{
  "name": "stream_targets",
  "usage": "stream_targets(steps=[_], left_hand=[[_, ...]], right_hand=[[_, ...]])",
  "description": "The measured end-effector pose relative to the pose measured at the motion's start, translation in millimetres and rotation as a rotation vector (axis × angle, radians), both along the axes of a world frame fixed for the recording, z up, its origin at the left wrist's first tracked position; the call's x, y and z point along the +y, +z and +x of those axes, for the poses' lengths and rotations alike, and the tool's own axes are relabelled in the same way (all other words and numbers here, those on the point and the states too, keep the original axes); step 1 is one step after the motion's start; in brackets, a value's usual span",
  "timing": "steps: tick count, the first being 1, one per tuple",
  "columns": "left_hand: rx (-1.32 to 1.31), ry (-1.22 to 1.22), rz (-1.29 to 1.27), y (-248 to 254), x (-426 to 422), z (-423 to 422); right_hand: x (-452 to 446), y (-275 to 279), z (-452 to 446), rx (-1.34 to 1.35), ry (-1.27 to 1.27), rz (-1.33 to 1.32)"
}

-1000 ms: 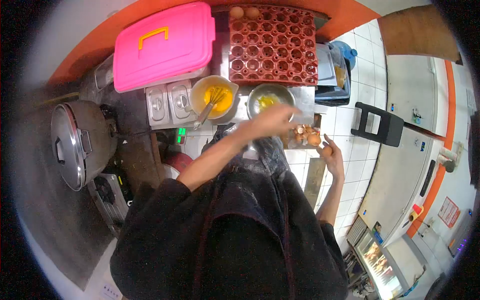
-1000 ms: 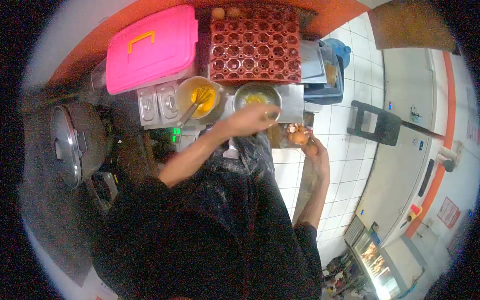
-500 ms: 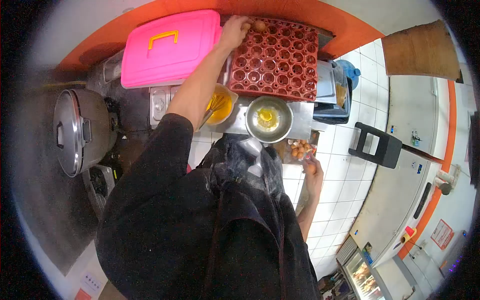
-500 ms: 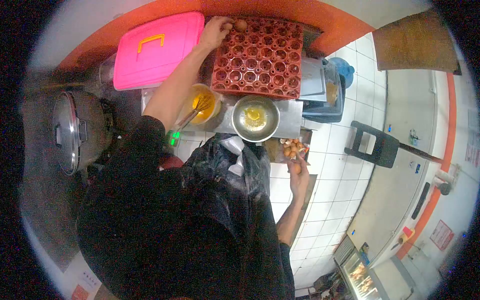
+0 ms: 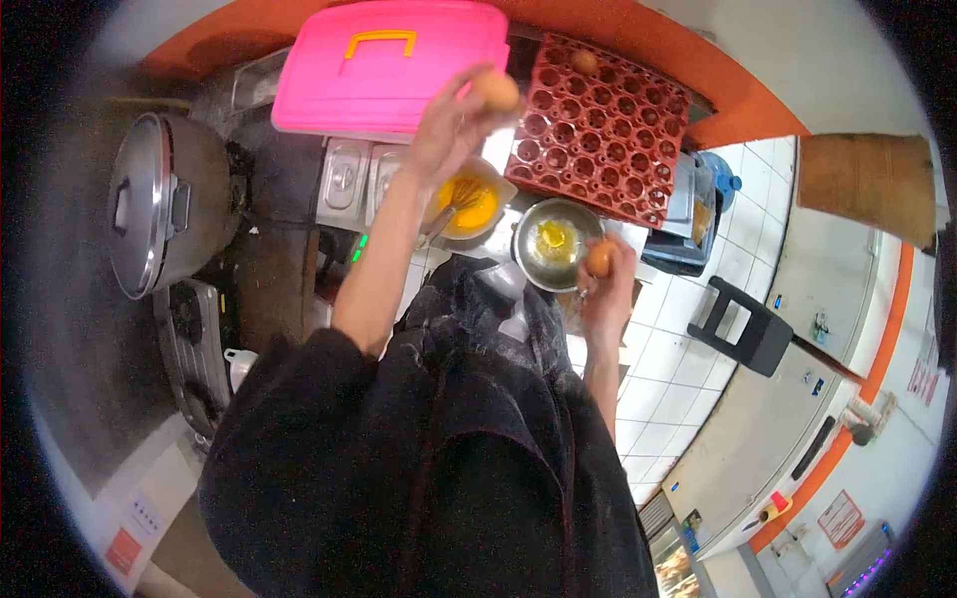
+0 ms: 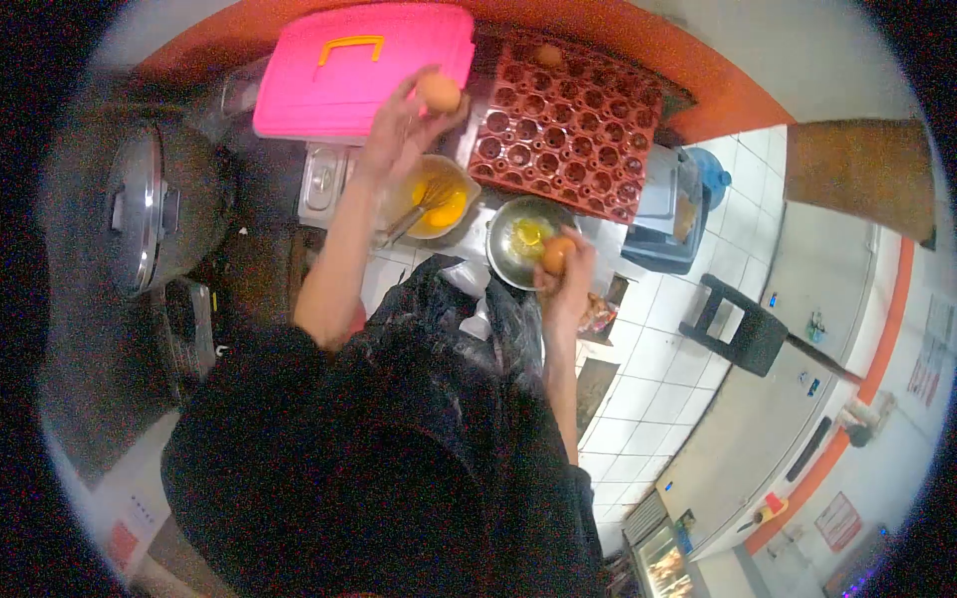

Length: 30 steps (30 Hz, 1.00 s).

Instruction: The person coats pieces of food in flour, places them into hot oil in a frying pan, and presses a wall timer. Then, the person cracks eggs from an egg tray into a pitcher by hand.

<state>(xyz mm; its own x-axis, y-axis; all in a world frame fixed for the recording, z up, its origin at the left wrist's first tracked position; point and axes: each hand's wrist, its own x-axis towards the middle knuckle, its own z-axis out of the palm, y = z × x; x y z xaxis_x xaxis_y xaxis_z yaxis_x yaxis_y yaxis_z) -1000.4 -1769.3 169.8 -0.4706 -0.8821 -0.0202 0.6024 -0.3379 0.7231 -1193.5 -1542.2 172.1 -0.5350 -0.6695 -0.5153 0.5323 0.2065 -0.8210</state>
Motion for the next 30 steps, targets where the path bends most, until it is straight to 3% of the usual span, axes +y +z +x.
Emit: stream_targets(steps=[2,3,5,8,10,12,13,16,17,22,25,26,28,30], left_hand=[[-0.007,0.032,0.019,-8.6,36.3,28.6],[-0.034,0.018,0.090,-10.6,52.4,40.1],[-0.059,0.017,0.162,-11.6,79.9,54.6],[-0.115,0.066,0.269,-13.8,107.0,60.5],[-0.379,0.118,0.002,-13.0,114.5,59.1],[-0.426,0.159,-0.107,-13.3,120.2,56.2],[-0.450,0.156,-0.085,-17.7,124.0,53.8],[-0.432,0.190,-0.038,-27.7,125.7,60.9],[-0.436,0.209,-0.033,-30.1,125.4,63.1],[-0.390,0.153,0.027,-22.1,126.3,62.3],[-0.426,0.118,0.051,-29.5,112.2,76.9],[-0.426,0.069,0.111,-28.0,108.3,82.1],[-0.425,0.013,0.164,-25.5,95.4,88.1],[-0.515,-0.101,-0.027,-24.3,85.3,90.5]], right_hand=[[-24.9,17.8,18.6,0.147,0.369,-0.100],[-36.6,26.6,30.1,0.144,0.384,-0.105],[-55.4,38.8,49.5,0.574,0.657,-0.166],[-76.2,37.1,62.4,0.670,0.629,-0.250],[-84.5,34.3,77.3,0.739,0.545,-0.285],[-88.5,24.7,92.5,0.921,0.553,-0.334],[-88.0,21.5,96.5,0.950,0.819,-0.326],[-92.7,19.4,105.0,0.800,0.802,-0.253],[-93.7,17.2,108.4,0.745,0.664,-0.251],[-96.1,11.5,111.3,0.875,0.837,-0.294],[-106.9,13.5,97.4,0.426,0.769,-0.253],[-112.5,19.5,87.5,0.426,0.767,-0.249],[-131.2,25.1,72.4,0.546,1.190,-0.216],[-141.5,13.8,67.2,0.662,1.181,-0.271]])
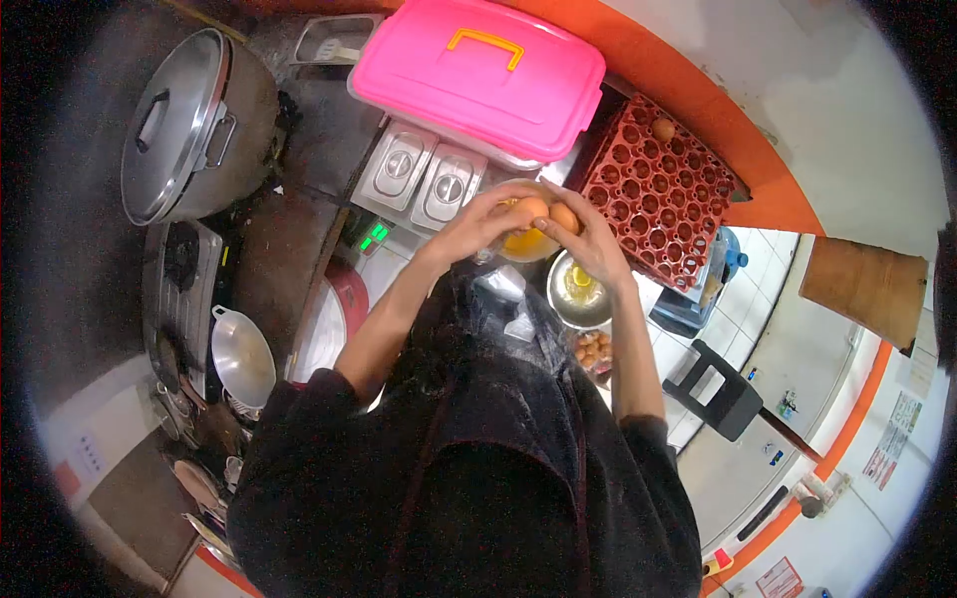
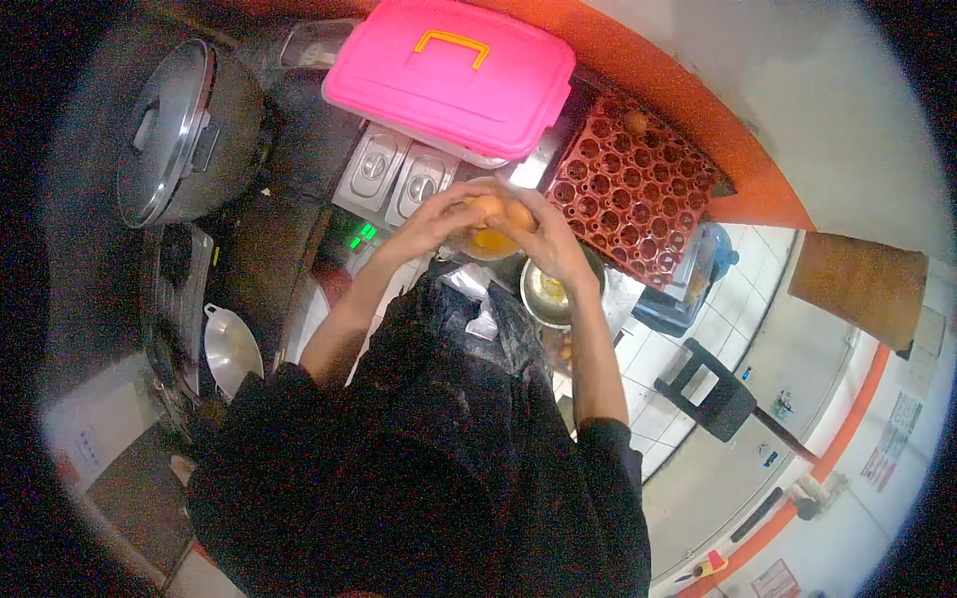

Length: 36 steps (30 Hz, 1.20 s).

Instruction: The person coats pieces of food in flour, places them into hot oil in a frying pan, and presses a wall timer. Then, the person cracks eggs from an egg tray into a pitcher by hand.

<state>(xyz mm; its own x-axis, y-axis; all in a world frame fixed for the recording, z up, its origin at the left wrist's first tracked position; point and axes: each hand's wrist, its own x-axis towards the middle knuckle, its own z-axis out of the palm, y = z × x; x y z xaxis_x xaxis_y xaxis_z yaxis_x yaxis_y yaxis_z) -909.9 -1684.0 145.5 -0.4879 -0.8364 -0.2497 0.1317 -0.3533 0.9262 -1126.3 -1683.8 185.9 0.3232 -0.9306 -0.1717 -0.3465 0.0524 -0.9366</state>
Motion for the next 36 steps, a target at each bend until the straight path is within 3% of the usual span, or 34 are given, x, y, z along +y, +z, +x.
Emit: stream_targets(steps=[3,16,19,21,22,24,29,31,32,33,35,36], left_hand=[[-0.085,0.009,-0.167,-7.6,-2.7,-1.2],[-0.235,-0.139,-0.109,-2.2,-15.0,7.9],[-0.333,-0.145,-0.260,16.4,-18.6,7.2],[-0.520,-0.300,-0.281,47.3,-21.1,5.8],[-0.520,-0.306,-0.280,35.7,-19.9,4.7],[-0.540,-0.263,-0.557,10.8,-16.4,1.2],[-0.560,-0.163,-0.606,12.5,-16.2,-6.6],[-0.595,-0.180,-0.587,32.5,-15.9,-6.8],[-0.599,-0.181,-0.420,45.4,-14.7,-8.5],[-0.598,-0.191,-0.258,51.4,-13.9,-13.7],[-0.486,-0.183,-0.291,35.7,-7.5,-27.7],[-0.389,-0.142,-0.307,29.5,-1.2,-37.2]], right_hand=[[-8.5,-5.5,-8.4,-0.081,0.140,0.077],[-0.4,-42.5,0.7,-0.067,-0.014,0.107],[-1.4,-43.3,-3.3,0.055,-0.020,-0.035],[2.0,-42.3,-2.9,0.376,0.011,-0.294],[3.3,-42.8,-0.6,0.376,0.006,-0.291],[6.3,-43.5,9.8,0.402,0.016,-0.274],[11.3,-58.2,16.7,0.382,-0.066,-0.383],[17.7,-62.6,17.5,0.362,-0.216,-0.434],[23.6,-63.6,18.7,0.368,-0.233,-0.426],[29.4,-62.9,18.9,0.186,-0.401,-0.252],[46.3,-58.9,4.0,-0.109,-0.641,0.035],[61.4,-57.2,-8.8,-0.098,-0.683,0.043]])
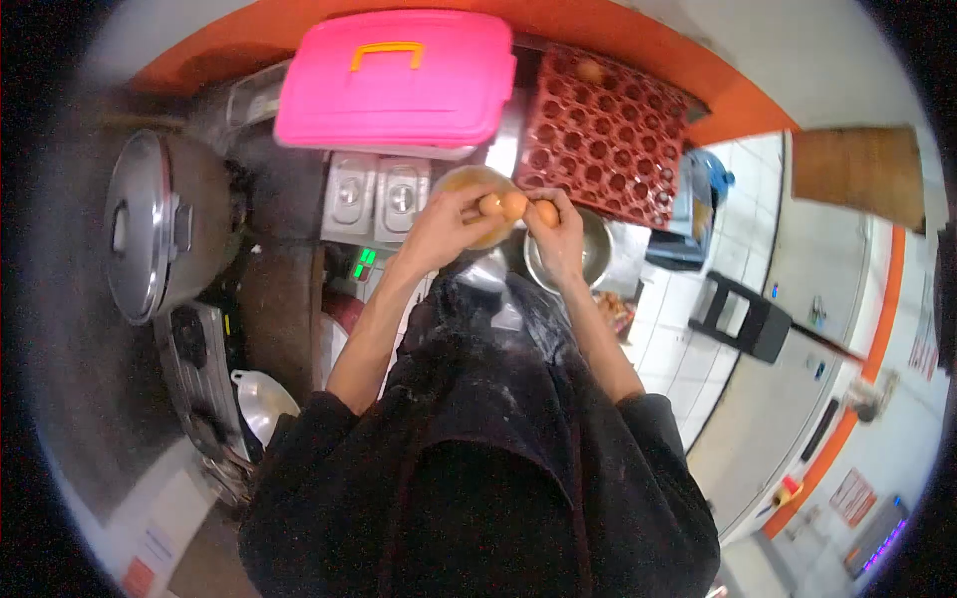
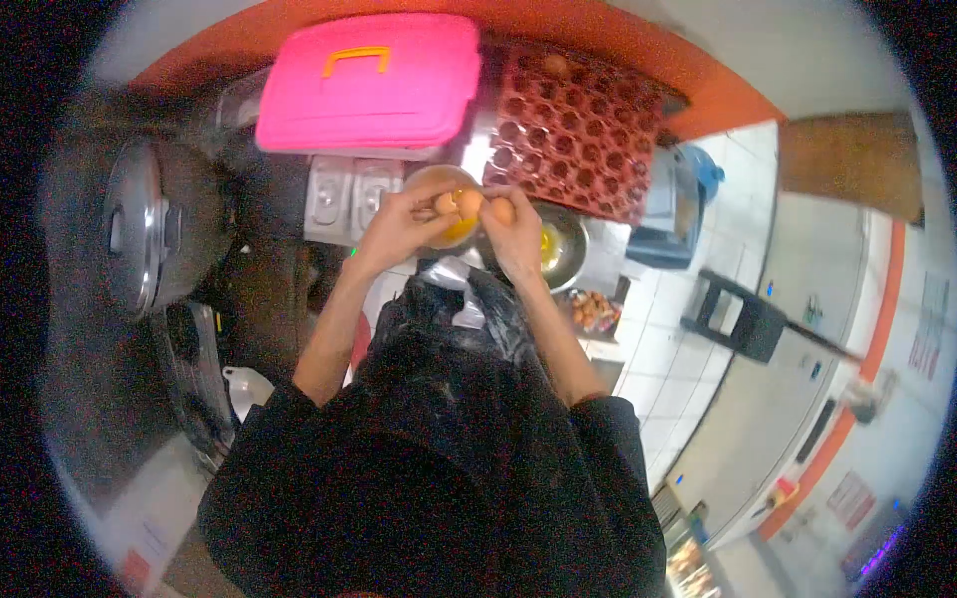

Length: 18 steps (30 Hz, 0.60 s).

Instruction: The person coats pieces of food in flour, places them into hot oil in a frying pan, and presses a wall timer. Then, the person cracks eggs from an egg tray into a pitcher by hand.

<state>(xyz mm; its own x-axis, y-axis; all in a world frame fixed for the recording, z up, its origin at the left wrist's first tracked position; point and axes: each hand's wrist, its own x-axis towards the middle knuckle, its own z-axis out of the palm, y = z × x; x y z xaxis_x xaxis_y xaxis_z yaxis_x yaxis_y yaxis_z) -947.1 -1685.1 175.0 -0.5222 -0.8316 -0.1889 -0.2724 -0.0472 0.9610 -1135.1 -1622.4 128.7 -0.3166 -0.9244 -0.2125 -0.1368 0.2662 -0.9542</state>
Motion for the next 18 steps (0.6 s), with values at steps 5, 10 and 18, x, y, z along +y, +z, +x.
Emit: stream_targets(steps=[5,10,18], left_hand=[[0.072,-0.442,0.193,3.0,47.2,-95.1],[0.216,-0.711,-0.083,-31.6,91.1,-174.2],[-0.151,0.207,-0.765,-31.8,-83.2,-191.6]], right_hand=[[121.6,3.5,-90.2,-0.099,-0.254,0.163],[217.7,34.5,-152.1,-0.005,-0.419,0.424],[256.2,41.5,-164.1,0.270,-0.608,0.318]])
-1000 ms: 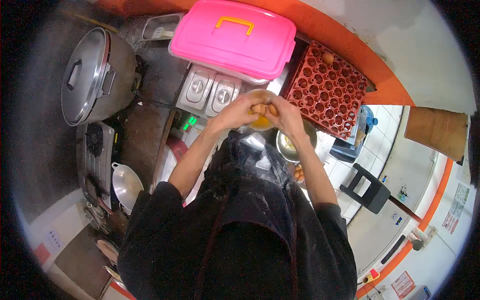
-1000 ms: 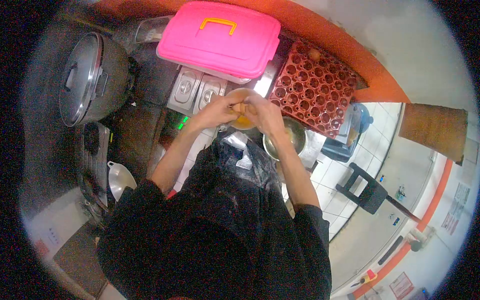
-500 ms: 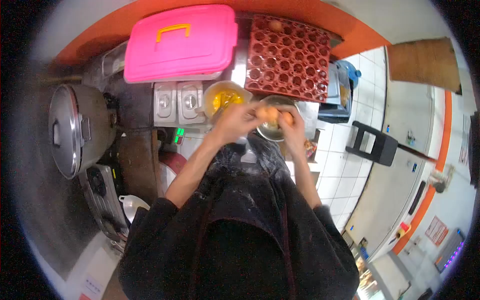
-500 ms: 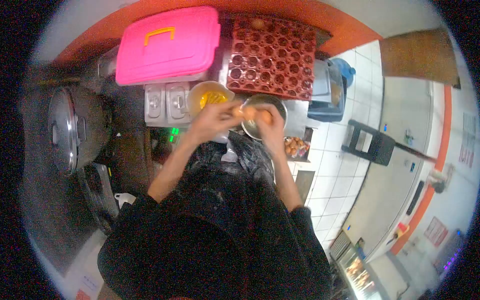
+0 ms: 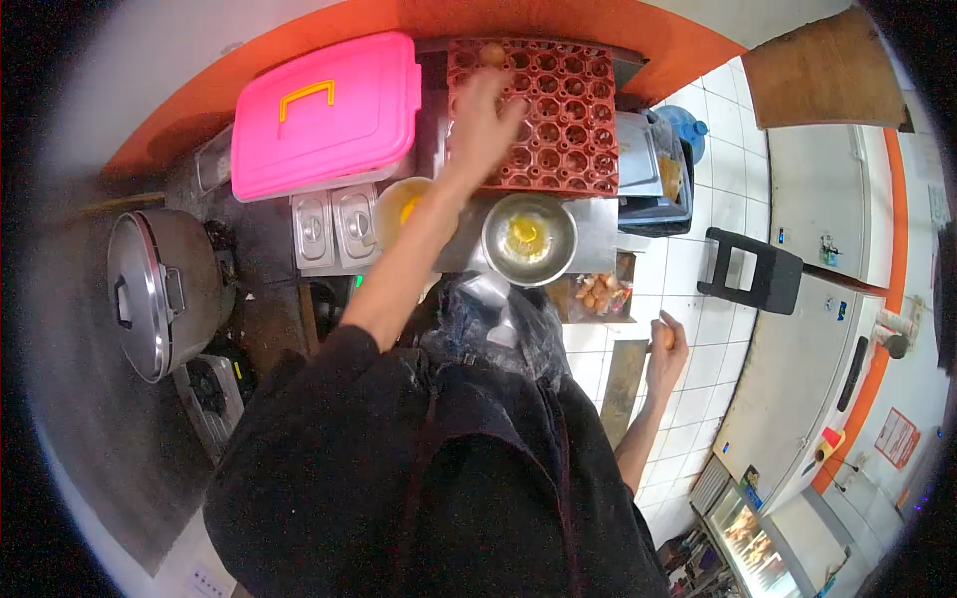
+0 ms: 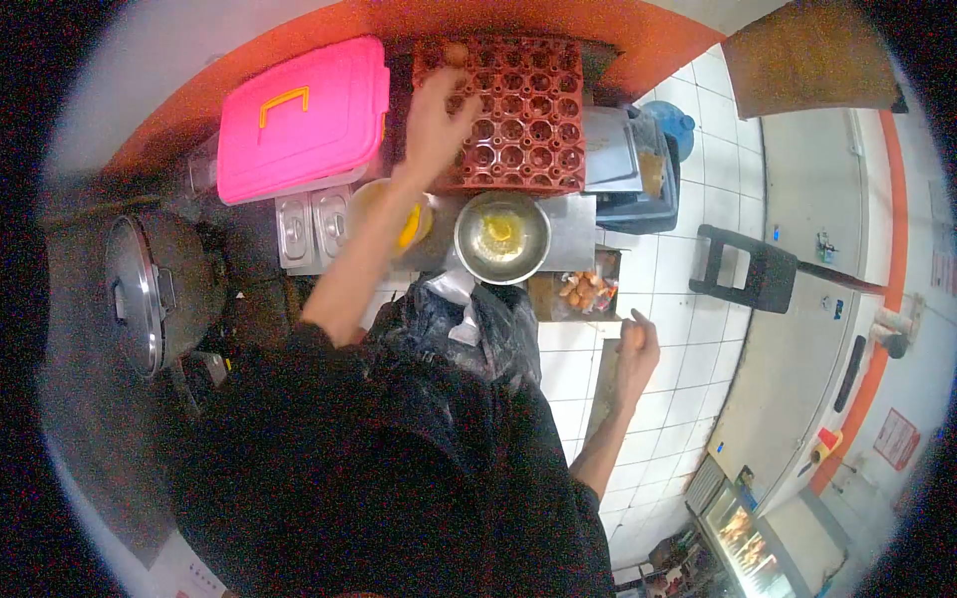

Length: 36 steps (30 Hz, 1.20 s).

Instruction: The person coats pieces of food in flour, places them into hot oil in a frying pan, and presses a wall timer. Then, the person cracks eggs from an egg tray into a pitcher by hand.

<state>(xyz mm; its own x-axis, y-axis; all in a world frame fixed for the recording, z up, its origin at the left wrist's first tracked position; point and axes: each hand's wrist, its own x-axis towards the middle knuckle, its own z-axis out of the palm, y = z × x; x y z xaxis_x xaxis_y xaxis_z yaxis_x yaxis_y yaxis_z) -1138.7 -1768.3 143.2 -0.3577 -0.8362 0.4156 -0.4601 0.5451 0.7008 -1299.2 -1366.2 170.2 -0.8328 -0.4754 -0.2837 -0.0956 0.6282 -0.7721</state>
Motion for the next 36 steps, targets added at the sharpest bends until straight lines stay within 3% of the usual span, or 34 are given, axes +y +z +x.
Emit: stream_targets(steps=[1,2,4,6,14,16,17,19,22,23,25,28,32,34,36], left_hand=[[-0.061,0.050,-0.175,-14.0,-28.9,-0.6],[-0.101,0.093,-0.152,-32.8,-55.2,-4.8],[-0.136,0.132,-0.129,-54.4,-91.0,-8.4],[-0.260,-0.040,0.044,-62.1,-108.7,-6.7],[-0.374,-0.258,-0.016,-54.7,-142.2,0.3],[-0.131,-0.300,0.359,-45.9,-140.6,3.2],[-0.130,-0.292,0.364,-39.7,-136.3,7.1],[0.191,-0.386,0.472,-15.1,-106.3,24.1],[0.506,-0.470,0.915,28.8,-20.3,71.6],[0.564,-0.447,0.896,39.9,8.7,85.9],[0.639,-0.327,0.957,52.4,52.7,116.5],[0.778,-0.290,1.066,29.5,83.0,157.3],[0.747,-0.083,0.923,19.6,103.5,178.9],[0.673,-0.058,0.845,13.8,107.1,181.4],[0.727,0.004,0.786,8.4,107.7,185.5]], right_hand=[[15.5,-31.7,-6.2,0.045,0.034,-0.037],[-5.0,-2.7,12.5,-0.106,-0.043,-0.048],[-3.3,-19.4,15.7,-0.128,0.032,-0.039],[-14.4,-15.9,25.9,-0.149,0.045,-0.036],[-88.9,-8.1,53.2,-0.111,0.243,-0.224],[-107.6,7.9,54.2,-0.198,0.267,-0.195],[-116.9,9.4,55.5,-0.262,0.196,-0.277],[-136.0,18.8,63.6,-0.469,0.063,-0.486],[-161.7,11.5,78.9,-0.591,0.193,-0.650],[-174.0,28.3,91.8,-0.418,0.321,-0.477],[-198.4,46.7,114.6,-0.383,0.428,-0.473],[-230.4,55.2,132.9,-0.326,0.593,-0.495],[-261.2,53.3,172.9,-0.220,0.443,-0.711],[-267.2,27.9,188.9,0.176,0.913,-0.535],[-272.5,16.2,203.7,0.155,1.012,-0.495]])
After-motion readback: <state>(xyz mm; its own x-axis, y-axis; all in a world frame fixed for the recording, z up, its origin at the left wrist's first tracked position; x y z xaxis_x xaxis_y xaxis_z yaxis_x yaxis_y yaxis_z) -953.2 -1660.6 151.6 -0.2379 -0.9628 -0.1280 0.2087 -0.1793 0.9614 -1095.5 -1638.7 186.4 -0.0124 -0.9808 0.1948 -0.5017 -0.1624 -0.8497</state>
